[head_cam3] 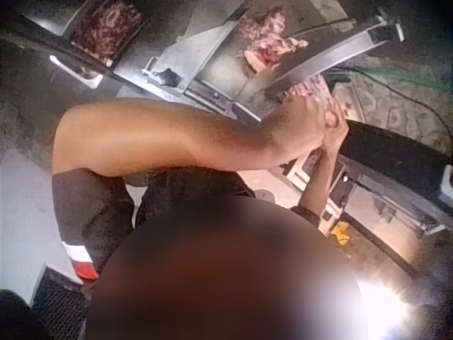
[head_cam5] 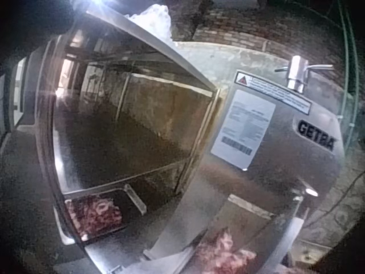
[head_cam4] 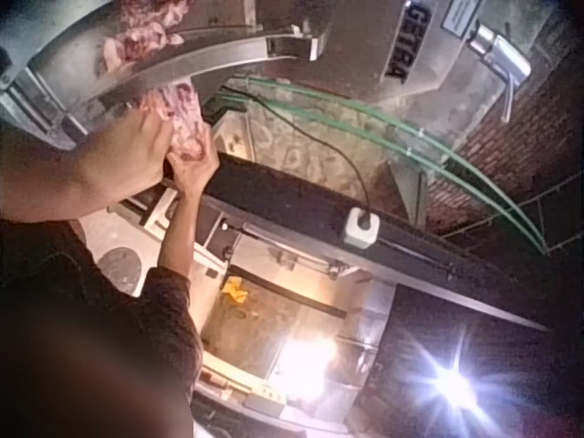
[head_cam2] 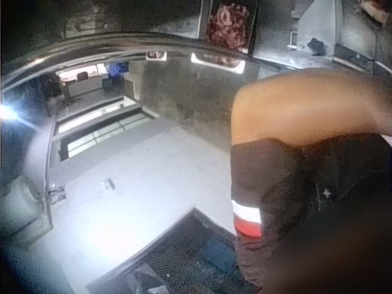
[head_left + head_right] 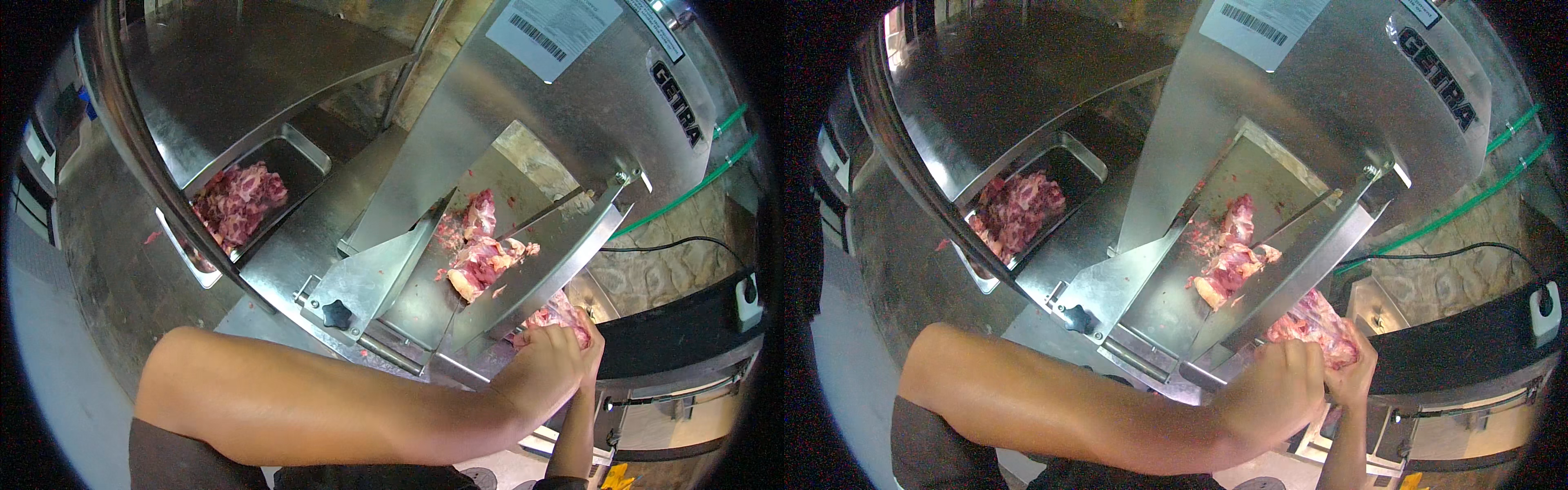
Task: The person uses a vertical band saw to cut large pieces of raw meat into smaller chunks. They handle the meat with both hands, feed it through the saw, and place the cut pieces into a metal tray.
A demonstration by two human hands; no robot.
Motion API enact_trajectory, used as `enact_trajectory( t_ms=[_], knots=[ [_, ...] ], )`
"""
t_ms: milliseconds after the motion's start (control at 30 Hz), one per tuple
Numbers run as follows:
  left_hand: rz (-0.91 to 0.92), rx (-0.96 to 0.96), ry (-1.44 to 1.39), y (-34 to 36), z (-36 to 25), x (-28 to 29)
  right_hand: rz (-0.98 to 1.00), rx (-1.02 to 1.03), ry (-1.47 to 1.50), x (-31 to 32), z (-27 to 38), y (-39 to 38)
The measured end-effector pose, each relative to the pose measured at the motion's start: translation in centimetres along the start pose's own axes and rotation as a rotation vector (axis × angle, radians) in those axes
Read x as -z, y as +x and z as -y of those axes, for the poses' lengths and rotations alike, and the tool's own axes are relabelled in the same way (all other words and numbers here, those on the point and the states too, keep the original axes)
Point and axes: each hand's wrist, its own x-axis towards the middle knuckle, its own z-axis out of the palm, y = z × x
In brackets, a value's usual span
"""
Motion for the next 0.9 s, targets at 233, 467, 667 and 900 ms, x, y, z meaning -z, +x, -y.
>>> enact_trajectory(
  t_ms=[233,467,667,900],
  knots=[
    [-0.023,-0.018,0.046,0.4,0.8,-1.0,0.020,0.014,0.012,0.1,-0.6,0.4],
    [-0.026,-0.005,0.007,0.8,1.0,-2.0,0.027,-0.014,-0.006,0.2,-1.0,0.7],
    [-0.041,0.005,0.021,1.1,1.3,-2.4,0.047,-0.004,-0.009,0.3,-1.7,1.3],
    [-0.022,-0.038,0.021,1.7,1.8,-3.1,0.028,-0.017,0.075,0.0,-2.1,2.0]
  ],
)
